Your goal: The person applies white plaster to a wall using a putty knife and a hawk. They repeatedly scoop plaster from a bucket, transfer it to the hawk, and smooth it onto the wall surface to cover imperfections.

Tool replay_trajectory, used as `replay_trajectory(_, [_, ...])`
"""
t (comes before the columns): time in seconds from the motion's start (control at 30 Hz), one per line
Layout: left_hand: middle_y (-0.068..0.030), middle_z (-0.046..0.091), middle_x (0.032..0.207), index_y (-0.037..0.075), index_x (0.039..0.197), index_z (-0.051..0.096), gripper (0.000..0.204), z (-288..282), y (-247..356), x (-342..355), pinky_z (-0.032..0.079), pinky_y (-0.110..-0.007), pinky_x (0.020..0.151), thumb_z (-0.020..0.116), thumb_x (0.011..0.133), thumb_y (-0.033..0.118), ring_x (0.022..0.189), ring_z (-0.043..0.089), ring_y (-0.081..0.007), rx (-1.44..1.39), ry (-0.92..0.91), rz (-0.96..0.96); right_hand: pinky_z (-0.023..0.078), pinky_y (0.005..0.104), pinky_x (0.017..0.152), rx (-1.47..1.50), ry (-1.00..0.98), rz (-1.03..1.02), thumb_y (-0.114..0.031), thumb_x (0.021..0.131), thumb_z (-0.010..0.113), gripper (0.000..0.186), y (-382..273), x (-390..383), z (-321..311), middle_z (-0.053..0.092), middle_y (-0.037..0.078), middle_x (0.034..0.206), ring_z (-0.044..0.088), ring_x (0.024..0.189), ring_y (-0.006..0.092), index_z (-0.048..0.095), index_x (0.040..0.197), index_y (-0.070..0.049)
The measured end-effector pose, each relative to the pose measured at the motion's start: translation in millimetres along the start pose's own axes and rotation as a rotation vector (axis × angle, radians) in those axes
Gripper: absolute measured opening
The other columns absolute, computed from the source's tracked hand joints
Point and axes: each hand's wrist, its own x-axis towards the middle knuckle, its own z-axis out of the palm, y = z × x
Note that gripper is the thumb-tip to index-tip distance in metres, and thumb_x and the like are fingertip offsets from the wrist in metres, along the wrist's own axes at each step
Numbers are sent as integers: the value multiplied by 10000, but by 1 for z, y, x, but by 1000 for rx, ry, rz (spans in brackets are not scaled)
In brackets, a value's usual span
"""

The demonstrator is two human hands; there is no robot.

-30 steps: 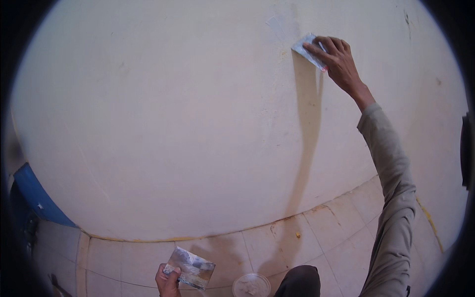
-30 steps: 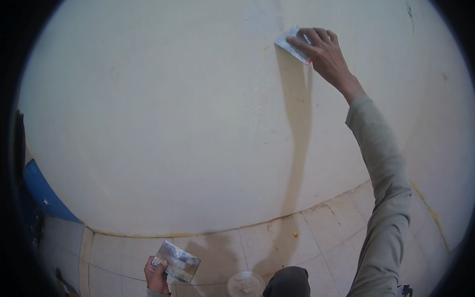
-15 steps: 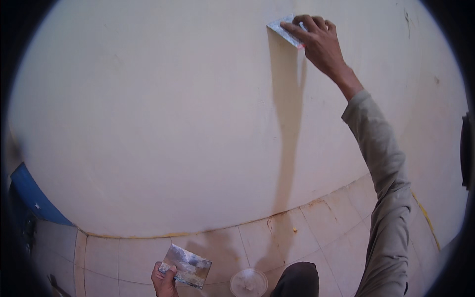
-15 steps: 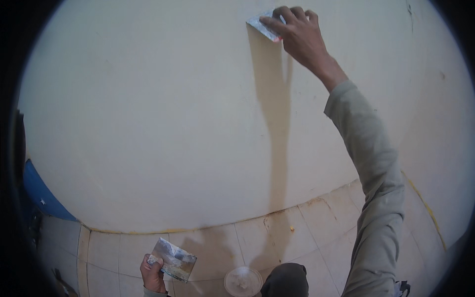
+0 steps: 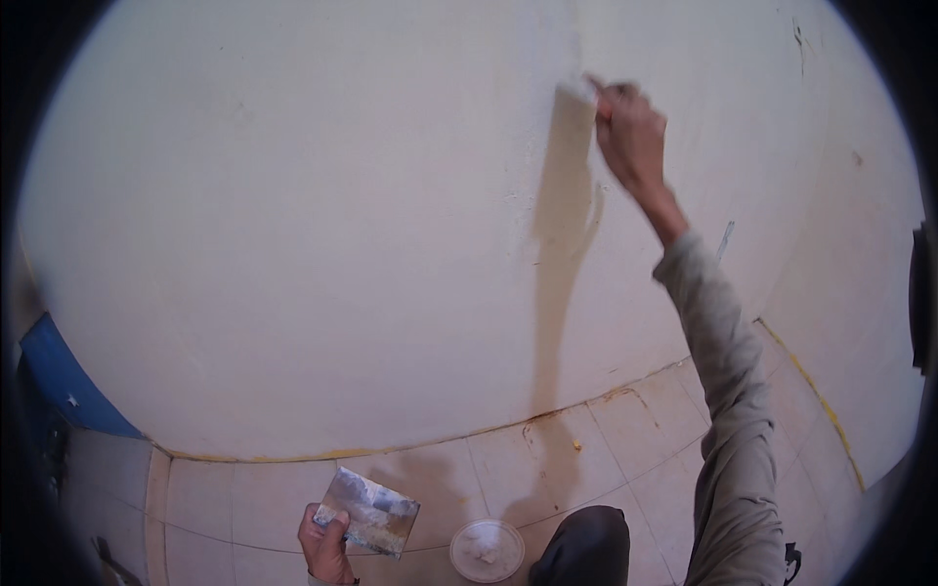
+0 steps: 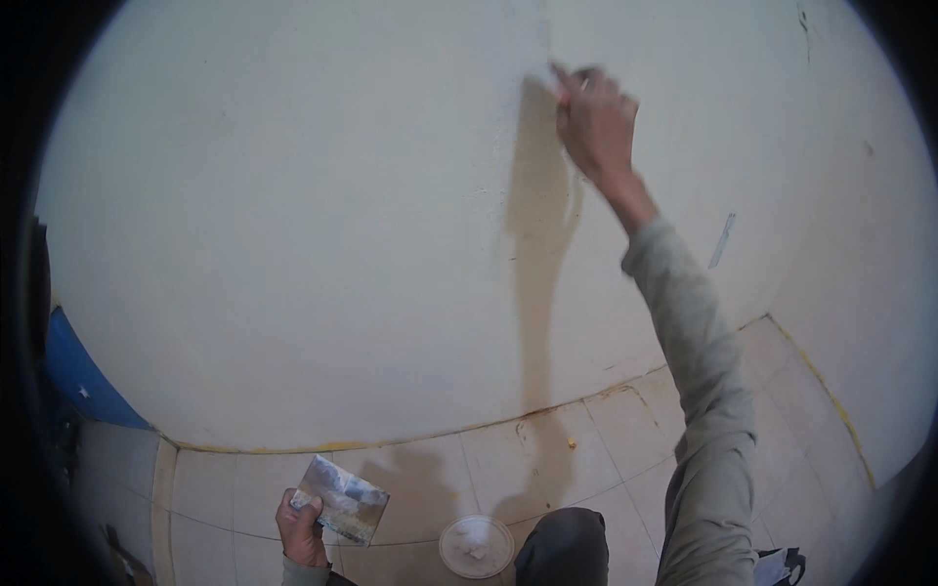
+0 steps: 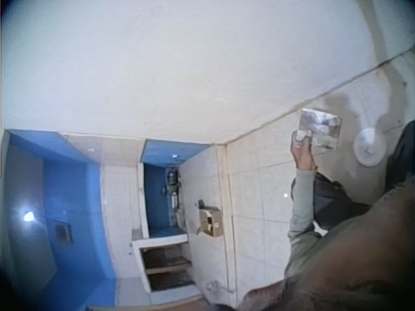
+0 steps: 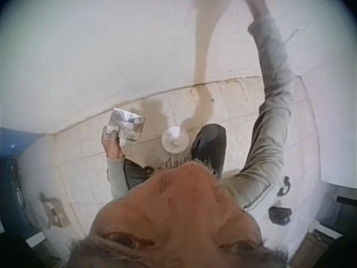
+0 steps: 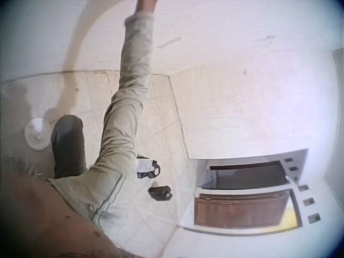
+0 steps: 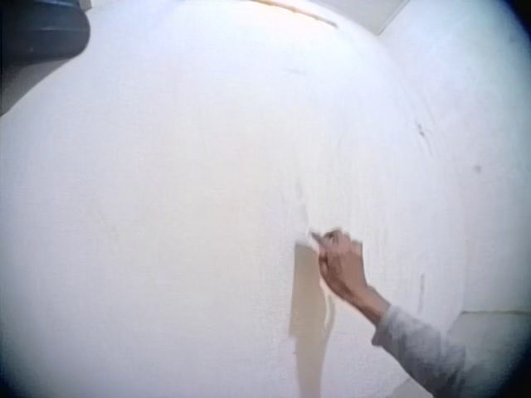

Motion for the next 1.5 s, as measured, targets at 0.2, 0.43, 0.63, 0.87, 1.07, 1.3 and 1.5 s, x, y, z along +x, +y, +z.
replay_trajectory(0.2, [-31, 582, 864, 25, 930, 516, 133, 0, -4, -4, 458, -256, 738, 592, 827, -13, 782, 555, -103, -26, 12, 24, 416, 488, 820, -56, 1, 36, -172, 810, 605, 453, -36, 24, 10, 573, 93, 1116, 558, 1019, 287, 581, 1262, -190])
replay_trajectory(0.43, [-34, 581, 869, 25, 934, 510, 139, -6, -4, 0, 468, -263, 762, 589, 827, -16, 797, 558, -110, -19, -11, 9, 402, 438, 860, 0, 74, -132, 17, 770, 585, 586, -74, -80, 45, 537, 98, 1131, 520, 1009, 298, 526, 1335, -127])
replay_trajectory(0.63, [-34, 589, 892, 29, 950, 516, 153, -1, 0, -3, 469, -260, 772, 592, 824, -13, 810, 566, -107, -27, -23, 18, 396, 443, 872, 117, -14, -23, -44, 793, 594, 476, -48, -98, 25, 547, 100, 1116, 533, 1031, 266, 598, 1259, -141])
replay_trajectory(0.87, [-24, 588, 878, 36, 933, 517, 135, -5, -3, -4, 463, -253, 757, 595, 831, -6, 799, 565, -99, -67, -7, 3, 404, 472, 858, 66, 176, 180, -91, 816, 590, 448, -64, 9, 12, 551, 85, 1157, 527, 1048, 286, 594, 1255, -183])
replay_trajectory(1.07, [-24, 585, 888, 41, 934, 508, 146, 3, -1, -6, 460, -255, 756, 597, 826, -3, 795, 560, -99, -6, 28, 7, 373, 467, 899, 44, 78, -77, -2, 778, 589, 525, -41, -56, 32, 575, 45, 1166, 526, 1067, 271, 613, 1255, -221])
replay_trajectory(1.3, [-7, 577, 852, 56, 909, 501, 136, -9, -5, 1, 439, -226, 709, 607, 829, 29, 760, 539, -77, 1, -41, -52, 416, 431, 852, 151, 49, 57, -27, 773, 627, 505, -20, -67, 9, 598, 42, 1116, 553, 997, 263, 631, 1240, -218])
replay_trajectory(1.5, [7, 566, 838, 63, 907, 506, 140, 4, 3, -5, 424, -216, 676, 611, 823, 23, 735, 525, -65, 10, 24, -34, 396, 422, 870, 91, 12, -88, -55, 758, 668, 517, -39, -86, 24, 586, 27, 1111, 538, 1001, 265, 615, 1252, -195])
